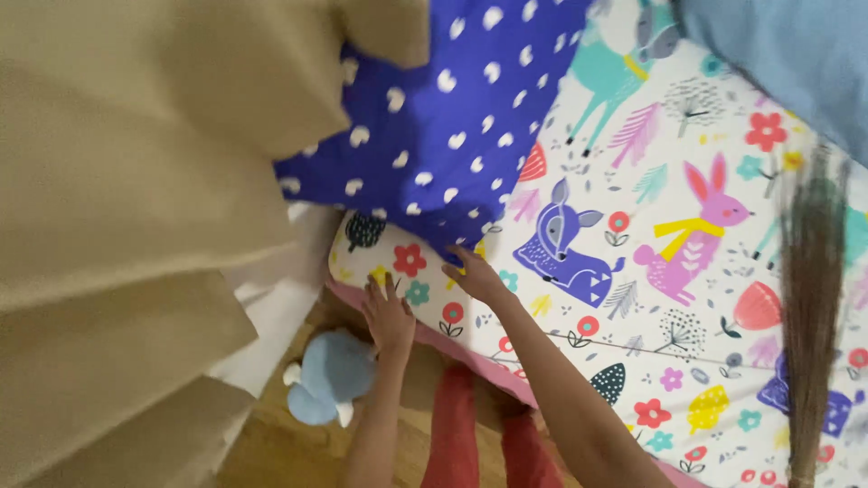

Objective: Arranging bedsheets and pillows, including using a broom to pat a pillow, and placing clothes on the bed.

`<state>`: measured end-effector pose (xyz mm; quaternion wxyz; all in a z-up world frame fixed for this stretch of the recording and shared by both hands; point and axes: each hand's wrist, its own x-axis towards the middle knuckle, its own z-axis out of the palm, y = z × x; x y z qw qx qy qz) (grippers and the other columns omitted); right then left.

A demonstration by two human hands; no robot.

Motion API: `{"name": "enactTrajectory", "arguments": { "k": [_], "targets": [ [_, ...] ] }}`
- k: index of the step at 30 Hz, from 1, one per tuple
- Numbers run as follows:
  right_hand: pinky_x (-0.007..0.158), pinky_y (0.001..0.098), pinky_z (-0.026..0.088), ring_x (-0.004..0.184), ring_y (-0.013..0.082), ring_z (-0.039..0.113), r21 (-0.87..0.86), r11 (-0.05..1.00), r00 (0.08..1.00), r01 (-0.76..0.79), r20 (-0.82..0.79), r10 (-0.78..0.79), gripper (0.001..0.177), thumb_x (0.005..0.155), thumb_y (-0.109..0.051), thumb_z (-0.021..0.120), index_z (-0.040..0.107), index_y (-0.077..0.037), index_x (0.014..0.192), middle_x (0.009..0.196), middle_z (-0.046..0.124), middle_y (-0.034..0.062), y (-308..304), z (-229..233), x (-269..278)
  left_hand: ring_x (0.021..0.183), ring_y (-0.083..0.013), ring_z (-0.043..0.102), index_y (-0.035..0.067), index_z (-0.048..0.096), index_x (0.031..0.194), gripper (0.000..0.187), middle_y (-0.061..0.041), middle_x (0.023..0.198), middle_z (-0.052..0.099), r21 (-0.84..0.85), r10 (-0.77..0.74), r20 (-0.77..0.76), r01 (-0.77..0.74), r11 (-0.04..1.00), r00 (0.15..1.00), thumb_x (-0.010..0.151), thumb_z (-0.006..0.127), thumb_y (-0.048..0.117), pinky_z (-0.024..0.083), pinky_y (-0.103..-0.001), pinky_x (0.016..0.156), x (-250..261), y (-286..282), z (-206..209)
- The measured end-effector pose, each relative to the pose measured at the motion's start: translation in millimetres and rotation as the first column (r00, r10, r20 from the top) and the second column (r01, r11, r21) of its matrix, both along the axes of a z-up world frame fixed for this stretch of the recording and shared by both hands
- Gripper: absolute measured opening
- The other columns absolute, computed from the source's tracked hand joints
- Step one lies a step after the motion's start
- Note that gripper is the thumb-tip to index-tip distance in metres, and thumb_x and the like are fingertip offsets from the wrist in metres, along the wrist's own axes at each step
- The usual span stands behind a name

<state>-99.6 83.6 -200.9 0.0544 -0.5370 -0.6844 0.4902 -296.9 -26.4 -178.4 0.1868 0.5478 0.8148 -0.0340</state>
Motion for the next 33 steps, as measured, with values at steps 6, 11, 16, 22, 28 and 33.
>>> {"name": "enactTrajectory", "arguments": {
  "k": [6, 11, 16, 22, 28, 33],
  "targets": [
    [0.104, 0.0474, 0.049, 0.122, 0.0384, 0.061, 0.197, 0.98, 0.992, -0.005, -0.122, 0.029, 0.052, 0.095, -0.036, 0.067, 0.058, -0.012, 0.14, 0.134, 0.064, 0.0169, -51.7, 6.4, -27.4, 0.148, -0.0412, 0.031, 0.0, 0.033, 0.152, 0.079, -0.027, 0.161, 0.026, 0.066, 0.474, 0.028, -0.474, 0.878, 0.88, 0.087, 0.067, 0.025, 0.026, -0.051, 0.123, -15.5, -85.8, -70.1],
    [0.105, 0.0456, 0.052, 0.122, 0.0362, 0.063, 0.443, 0.896, 0.87, -0.032, -0.428, 0.243, 0.033, 0.099, -0.025, 0.071, 0.058, -0.014, 0.127, 0.134, 0.067, 0.0149, -111.7, -51.6, -109.4, 0.145, -0.0427, 0.034, -0.001, 0.03, 0.153, 0.079, -0.028, 0.158, 0.029, 0.11, 0.747, -0.031, -0.741, 0.663, 0.664, 0.088, 0.067, 0.025, 0.029, -0.052, 0.12, -46.0, -139.7, -151.7],
    [0.102, 0.0517, 0.046, 0.108, 0.0379, 0.064, 0.214, 0.917, 0.799, -0.338, -0.449, 0.399, 0.046, 0.096, -0.023, 0.072, 0.061, -0.008, 0.138, 0.126, 0.068, 0.0179, -176.0, -124.4, -201.0, 0.141, -0.0386, 0.048, 0.004, 0.029, 0.159, 0.077, -0.026, 0.154, 0.042, 0.165, 0.992, 0.123, -0.986, -0.021, -0.001, 0.098, 0.06, 0.04, 0.044, -0.053, 0.116, -84.7, -190.4, -244.7],
    [0.103, 0.0447, 0.049, 0.12, 0.0366, 0.062, 0.066, 0.892, 0.806, -0.447, -0.404, 0.433, 0.045, 0.098, -0.031, 0.069, 0.061, -0.003, 0.132, 0.131, 0.064, 0.0204, -243.1, -310.4, -265.3, 0.141, -0.0364, 0.035, 0.016, 0.041, 0.156, 0.088, -0.007, 0.155, 0.036, -0.452, 0.367, 0.679, -0.756, -0.474, -0.636, 0.087, 0.043, 0.072, 0.029, -0.074, 0.102, -103.1, -341.8, -407.6],
    [0.105, 0.0471, 0.048, 0.124, 0.0342, 0.062, -0.153, 0.871, 0.867, -0.466, -0.272, 0.417, 0.053, 0.099, -0.034, 0.068, 0.053, -0.008, 0.143, 0.139, 0.061, 0.0166, -221.0, -327.1, -251.5, 0.136, -0.0349, 0.04, 0.021, 0.039, 0.151, 0.083, -0.012, 0.149, 0.042, -0.643, -0.003, 0.616, -0.501, -0.58, -0.787, 0.087, 0.054, 0.072, 0.032, -0.062, 0.113, -118.8, -299.5, -438.4],
    [0.104, 0.0458, 0.051, 0.127, 0.036, 0.059, -0.336, 0.899, 0.92, -0.279, -0.361, 0.151, 0.07, 0.092, -0.036, 0.067, 0.042, -0.009, 0.151, 0.145, 0.054, 0.0214, -220.4, -311.9, -252.3, 0.133, -0.0254, 0.047, 0.019, 0.047, 0.148, 0.076, -0.005, 0.146, 0.054, -0.625, -0.032, 0.717, -0.621, -0.474, -0.697, 0.084, 0.054, 0.059, 0.028, -0.048, 0.118, -106.6, -257.2, -434.3]
  ]
}}
